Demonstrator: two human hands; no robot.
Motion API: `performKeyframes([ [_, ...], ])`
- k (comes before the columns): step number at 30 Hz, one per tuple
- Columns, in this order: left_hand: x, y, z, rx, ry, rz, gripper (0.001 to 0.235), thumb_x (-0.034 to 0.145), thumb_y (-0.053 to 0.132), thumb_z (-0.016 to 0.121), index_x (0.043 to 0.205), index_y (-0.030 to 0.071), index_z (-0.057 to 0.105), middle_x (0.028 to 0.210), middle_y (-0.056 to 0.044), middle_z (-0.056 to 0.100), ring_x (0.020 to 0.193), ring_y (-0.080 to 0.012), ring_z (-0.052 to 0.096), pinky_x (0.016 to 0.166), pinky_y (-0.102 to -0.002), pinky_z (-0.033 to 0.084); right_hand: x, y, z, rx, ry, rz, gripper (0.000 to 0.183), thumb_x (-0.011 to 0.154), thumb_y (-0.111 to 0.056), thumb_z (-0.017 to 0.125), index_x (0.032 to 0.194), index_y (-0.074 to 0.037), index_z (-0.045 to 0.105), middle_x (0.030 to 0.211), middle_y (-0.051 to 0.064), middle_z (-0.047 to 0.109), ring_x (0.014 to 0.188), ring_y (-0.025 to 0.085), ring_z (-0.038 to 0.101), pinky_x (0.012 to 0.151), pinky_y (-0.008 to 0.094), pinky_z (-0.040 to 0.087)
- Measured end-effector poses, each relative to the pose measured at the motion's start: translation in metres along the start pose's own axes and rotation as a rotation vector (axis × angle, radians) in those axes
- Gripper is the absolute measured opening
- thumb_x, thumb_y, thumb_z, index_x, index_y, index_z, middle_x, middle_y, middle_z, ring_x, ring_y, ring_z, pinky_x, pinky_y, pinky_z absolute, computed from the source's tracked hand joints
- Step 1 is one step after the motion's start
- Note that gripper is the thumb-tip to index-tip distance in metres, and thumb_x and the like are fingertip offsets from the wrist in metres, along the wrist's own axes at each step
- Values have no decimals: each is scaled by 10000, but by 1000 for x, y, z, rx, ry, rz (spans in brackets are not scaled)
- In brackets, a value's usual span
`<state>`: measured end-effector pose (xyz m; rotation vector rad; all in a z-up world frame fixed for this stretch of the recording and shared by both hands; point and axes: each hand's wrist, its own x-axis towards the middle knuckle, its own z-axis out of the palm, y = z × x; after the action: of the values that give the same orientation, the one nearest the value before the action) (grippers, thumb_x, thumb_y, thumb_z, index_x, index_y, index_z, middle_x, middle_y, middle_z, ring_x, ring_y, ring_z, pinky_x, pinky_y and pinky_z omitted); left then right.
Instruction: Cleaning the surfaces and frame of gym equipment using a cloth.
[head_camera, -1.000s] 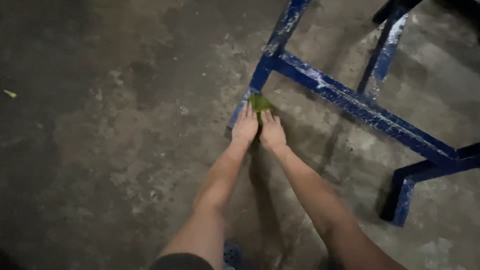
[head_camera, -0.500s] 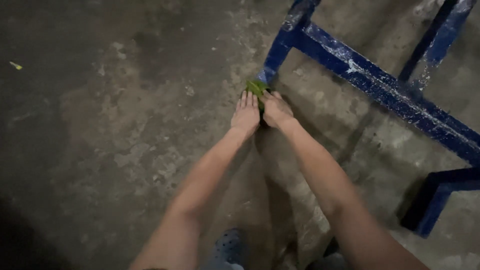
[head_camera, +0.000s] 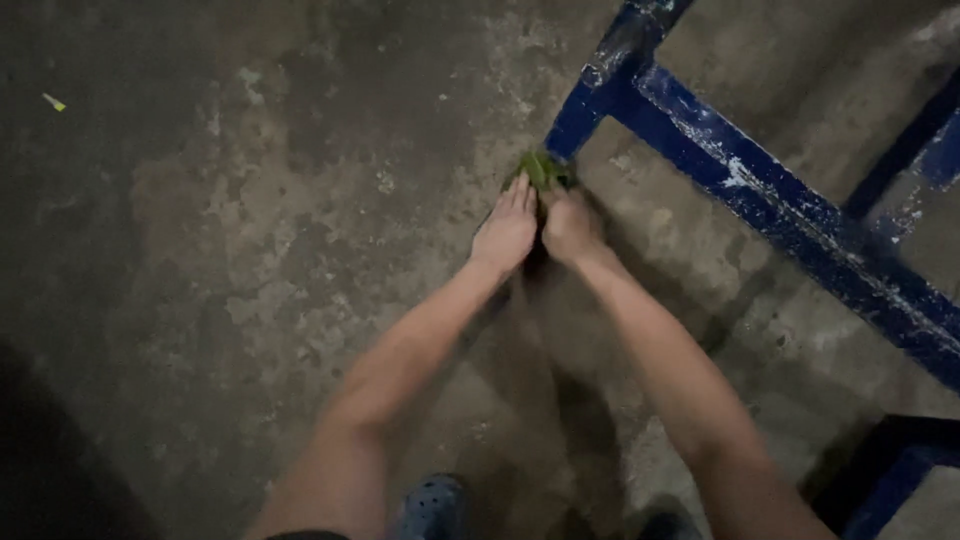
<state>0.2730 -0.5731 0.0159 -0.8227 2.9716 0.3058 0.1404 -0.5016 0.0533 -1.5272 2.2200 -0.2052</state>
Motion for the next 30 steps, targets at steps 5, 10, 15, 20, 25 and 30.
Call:
performKeyframes([
  [5,-31,8,-28,-165,9,9,623,974,39,448,1574,-52,306,1696,-201,209,1540,-365,277,1214,-457,333,-37,-36,-29,87,-102,67,497,929,-65,490,1421,-83,559,1423,178,582,1304,410,524,1052,508,462],
  [10,8,25,-44,-156,-7,-142,682,957,49,449,1581,-61,195,1684,-216,171,1547,-385,218,1224,-461,263,12,16,16,175,119,-27,445,1023,-147,485,1458,-72,539,1439,201,570,1273,444,528,1056,510,445],
  [15,15,19,-38,-116,8,-79,683,990,70,458,1582,-126,180,1670,-283,196,1557,-425,176,1270,-482,201,23,33,11,299,201,-253,500,992,-78,478,1488,-39,524,1515,226,530,1355,423,506,1109,492,432],
  [20,-29,18,-23,-5,-12,-44,691,932,27,458,1562,-110,209,1650,-270,227,1551,-404,173,1262,-466,181,-25,-20,-22,42,-71,-43,613,844,-11,506,1452,-90,525,1549,136,491,1342,367,512,1060,477,448],
  [25,-7,18,-29,-144,-12,-107,651,972,43,445,1556,-130,217,1640,-292,242,1565,-423,164,1278,-481,172,2,2,0,-37,13,-24,509,993,-121,452,1501,-138,479,1629,88,399,1327,386,481,1048,503,435],
  [30,24,22,-6,-351,179,-195,618,985,85,411,1543,-111,234,1635,-292,198,1527,-441,150,1230,-521,165,38,43,18,24,197,-222,505,999,-190,479,1494,-96,499,1569,157,439,1331,419,482,1083,501,396],
])
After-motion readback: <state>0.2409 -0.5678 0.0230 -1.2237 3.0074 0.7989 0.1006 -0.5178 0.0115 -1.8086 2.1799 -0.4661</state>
